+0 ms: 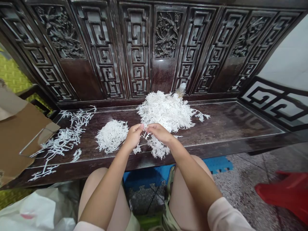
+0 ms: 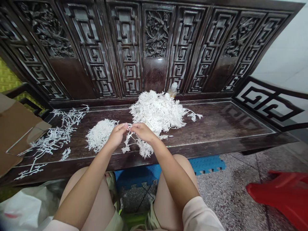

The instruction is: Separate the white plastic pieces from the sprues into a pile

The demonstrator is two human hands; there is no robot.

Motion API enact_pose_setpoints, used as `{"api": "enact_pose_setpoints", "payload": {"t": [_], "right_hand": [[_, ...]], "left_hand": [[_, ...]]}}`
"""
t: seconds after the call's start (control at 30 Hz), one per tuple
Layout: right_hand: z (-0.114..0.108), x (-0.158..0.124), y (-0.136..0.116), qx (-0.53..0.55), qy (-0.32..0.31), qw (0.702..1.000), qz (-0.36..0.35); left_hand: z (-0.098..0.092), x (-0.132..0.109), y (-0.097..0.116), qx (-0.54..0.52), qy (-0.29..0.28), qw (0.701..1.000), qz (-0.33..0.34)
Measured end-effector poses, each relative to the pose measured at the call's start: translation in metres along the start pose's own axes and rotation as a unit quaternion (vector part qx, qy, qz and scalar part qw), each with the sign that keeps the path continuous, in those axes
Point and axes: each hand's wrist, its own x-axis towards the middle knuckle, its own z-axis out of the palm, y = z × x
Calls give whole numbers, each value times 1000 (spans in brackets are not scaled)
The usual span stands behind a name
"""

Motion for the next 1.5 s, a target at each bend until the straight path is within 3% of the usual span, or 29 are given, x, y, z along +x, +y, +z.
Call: {"api": "enact_pose_setpoints", "payload": {"t": [0.27,0.4,0.5,0.6,0.67,0.7,0.73,0.77,0.83,0.9,1.0,1.07,1.17,1.33,1.5], "right_hand": [[16,6,3,-48,102,993,-32],[24,4,1,-94,117,988,-47],[22,3,4,-125,122,983,-53],[1,4,12,-188,192,963,4],[-19,6,20,-213,247,942,75],[-27,7,24,-215,241,943,77],[-31,7,27,-214,215,950,79],[-32,9,29,-201,188,957,86],[-24,12,31,-179,134,970,96],[-7,17,29,-170,105,977,78],[11,20,24,-150,92,982,67],[9,19,22,-143,109,981,76],[-5,14,23,-142,149,974,91],[-22,7,17,-114,182,974,78],[-23,4,7,-29,182,978,96]], "left_hand": [[12,-2,-7,-2,167,984,57],[27,-4,-15,-59,212,975,31],[31,-7,-6,-29,234,970,50],[3,-10,18,-7,350,927,132],[-30,-11,31,-39,499,843,198],[-46,-10,32,-39,516,829,210],[-60,-8,30,-22,498,846,192],[-70,-6,24,5,449,881,148],[-78,-1,4,57,288,956,27],[-72,5,-18,68,171,983,-26],[-59,15,-40,34,116,991,-49],[-57,21,-49,21,100,992,-81],[-67,28,-61,110,87,979,-151],[-86,26,-90,260,124,922,-259],[-87,19,-99,382,163,850,-323]]}}
